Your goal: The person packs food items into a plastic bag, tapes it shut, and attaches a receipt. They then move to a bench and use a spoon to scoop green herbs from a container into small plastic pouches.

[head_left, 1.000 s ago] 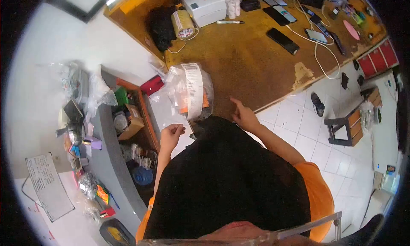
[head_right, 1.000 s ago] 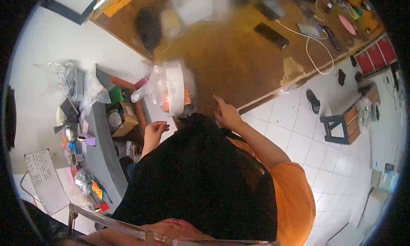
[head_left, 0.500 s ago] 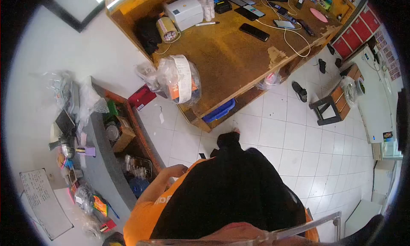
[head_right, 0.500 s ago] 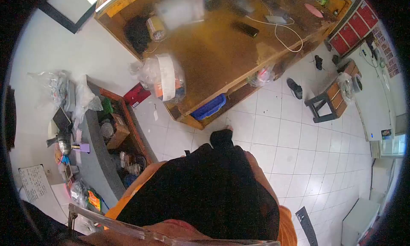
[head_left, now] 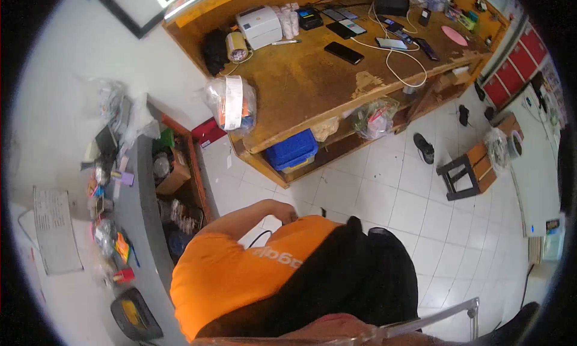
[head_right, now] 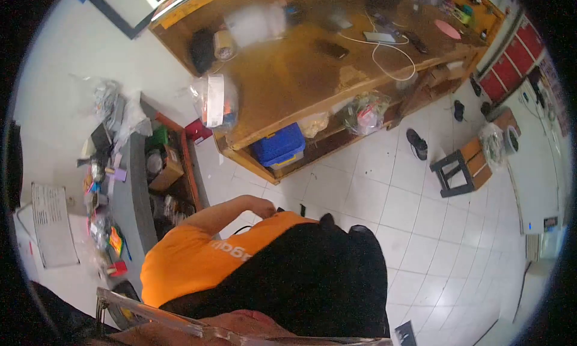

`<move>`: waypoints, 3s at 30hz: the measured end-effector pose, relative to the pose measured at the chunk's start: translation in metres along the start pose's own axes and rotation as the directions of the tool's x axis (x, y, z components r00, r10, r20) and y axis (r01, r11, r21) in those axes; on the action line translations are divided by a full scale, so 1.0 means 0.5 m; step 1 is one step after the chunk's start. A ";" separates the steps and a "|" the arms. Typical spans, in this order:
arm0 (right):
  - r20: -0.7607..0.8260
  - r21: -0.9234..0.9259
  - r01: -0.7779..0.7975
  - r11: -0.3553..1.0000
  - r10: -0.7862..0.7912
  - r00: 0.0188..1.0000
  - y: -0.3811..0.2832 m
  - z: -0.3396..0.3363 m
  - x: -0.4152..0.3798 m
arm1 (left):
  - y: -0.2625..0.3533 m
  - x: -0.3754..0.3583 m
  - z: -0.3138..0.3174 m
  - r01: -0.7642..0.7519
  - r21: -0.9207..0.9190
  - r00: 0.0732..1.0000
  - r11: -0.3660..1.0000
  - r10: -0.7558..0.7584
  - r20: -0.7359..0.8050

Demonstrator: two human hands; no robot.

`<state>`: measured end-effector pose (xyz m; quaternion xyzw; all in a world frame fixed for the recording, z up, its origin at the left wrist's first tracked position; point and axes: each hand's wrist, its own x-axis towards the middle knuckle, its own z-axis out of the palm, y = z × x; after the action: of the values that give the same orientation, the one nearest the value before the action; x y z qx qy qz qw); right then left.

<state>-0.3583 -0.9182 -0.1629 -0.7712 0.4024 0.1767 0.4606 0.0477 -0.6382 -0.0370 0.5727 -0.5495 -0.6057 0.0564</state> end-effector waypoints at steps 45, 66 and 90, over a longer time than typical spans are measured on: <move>-0.407 0.685 -0.358 0.634 0.741 0.533 1.073 -0.866 -0.396 | 1.160 1.522 -0.381 -0.216 0.468 0.746 0.857 -0.164 0.645; -0.499 0.617 -0.265 0.741 0.629 0.596 1.584 -1.832 -0.104 | 1.729 2.114 -0.617 -0.167 0.344 0.827 0.924 -0.059 0.559; -0.223 -0.569 -0.014 0.822 -0.138 0.965 1.759 -2.966 0.684 | 1.938 2.573 -0.908 0.005 -0.153 0.998 0.988 0.003 0.055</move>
<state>-0.9832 -2.5608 -0.1213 -0.9017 0.3620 0.1727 0.1615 -0.5873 -2.1862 -0.0243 0.5499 -0.5024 -0.6619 0.0848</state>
